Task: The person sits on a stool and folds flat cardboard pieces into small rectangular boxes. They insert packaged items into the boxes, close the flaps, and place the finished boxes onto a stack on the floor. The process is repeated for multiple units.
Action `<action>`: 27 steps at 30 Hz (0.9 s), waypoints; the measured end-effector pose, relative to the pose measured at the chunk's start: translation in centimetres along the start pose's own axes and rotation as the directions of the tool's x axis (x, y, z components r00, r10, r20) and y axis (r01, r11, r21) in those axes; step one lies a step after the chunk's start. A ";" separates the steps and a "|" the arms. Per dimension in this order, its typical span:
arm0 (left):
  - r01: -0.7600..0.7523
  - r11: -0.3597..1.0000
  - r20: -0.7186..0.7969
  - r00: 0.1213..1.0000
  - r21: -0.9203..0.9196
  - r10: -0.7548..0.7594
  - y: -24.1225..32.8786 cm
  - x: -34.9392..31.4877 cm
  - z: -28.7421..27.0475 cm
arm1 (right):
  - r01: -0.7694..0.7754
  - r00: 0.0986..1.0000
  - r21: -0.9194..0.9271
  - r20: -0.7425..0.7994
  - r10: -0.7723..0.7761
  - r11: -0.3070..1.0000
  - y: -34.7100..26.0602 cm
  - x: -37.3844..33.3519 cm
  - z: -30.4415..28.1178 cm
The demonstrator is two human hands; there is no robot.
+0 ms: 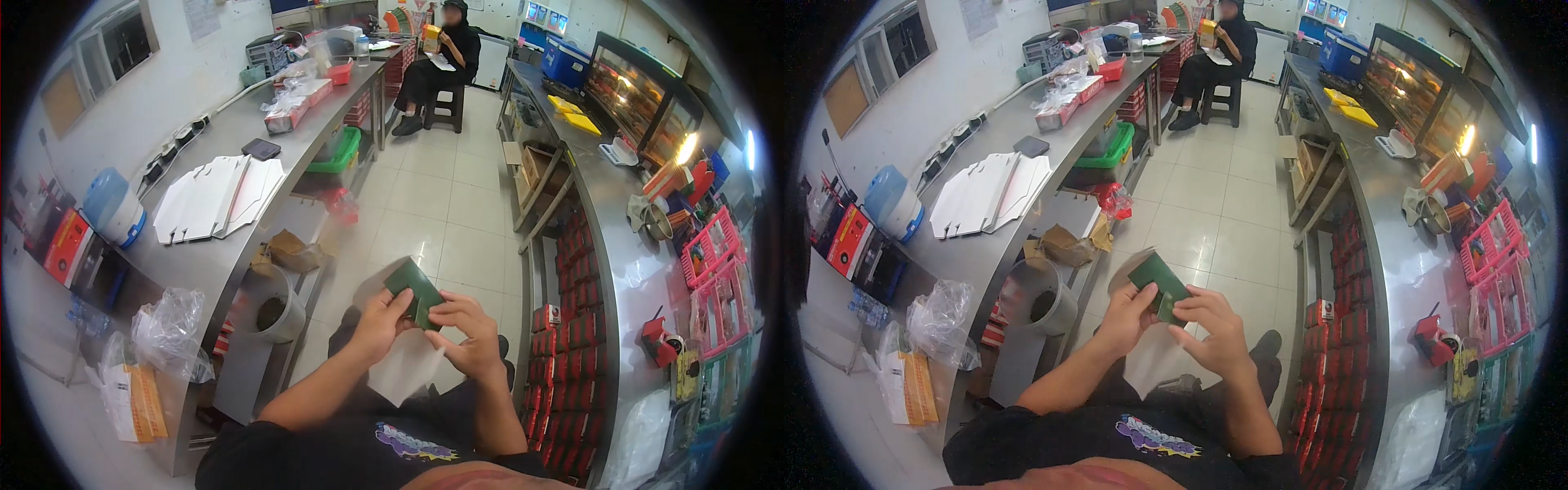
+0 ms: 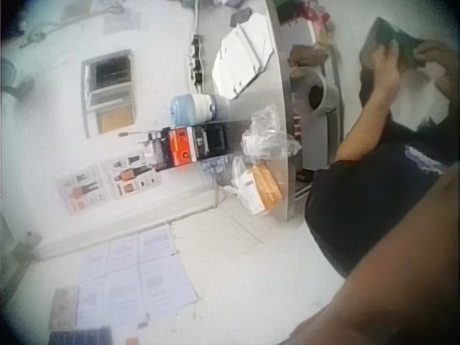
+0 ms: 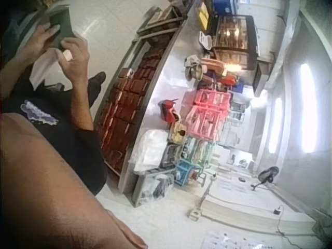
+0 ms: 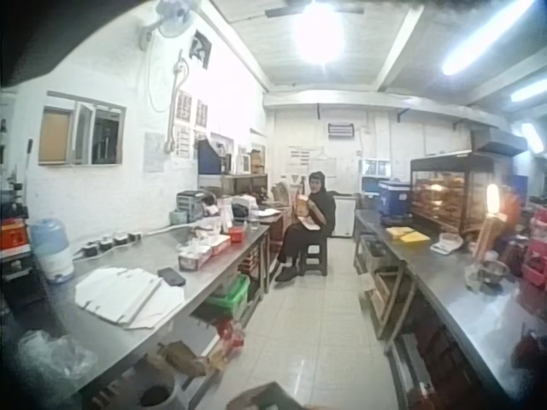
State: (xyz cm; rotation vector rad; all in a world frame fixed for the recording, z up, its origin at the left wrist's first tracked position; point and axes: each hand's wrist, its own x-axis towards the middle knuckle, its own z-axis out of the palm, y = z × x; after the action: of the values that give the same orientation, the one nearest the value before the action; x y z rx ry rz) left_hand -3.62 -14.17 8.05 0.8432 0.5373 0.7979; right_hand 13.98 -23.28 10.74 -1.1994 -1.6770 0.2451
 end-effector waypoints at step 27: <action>-0.265 0.174 0.314 0.861 0.948 -0.399 -1.4 4.2 -4.7 | -0.377 0.848 0.002 0.403 0.344 0.926 9.0 -4.1 3.7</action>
State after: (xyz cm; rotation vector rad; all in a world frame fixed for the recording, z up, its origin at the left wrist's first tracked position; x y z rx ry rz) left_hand -3.82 -9.29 3.78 2.2240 0.5788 -0.0790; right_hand 16.25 -20.86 0.66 -1.4706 -1.7454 0.8344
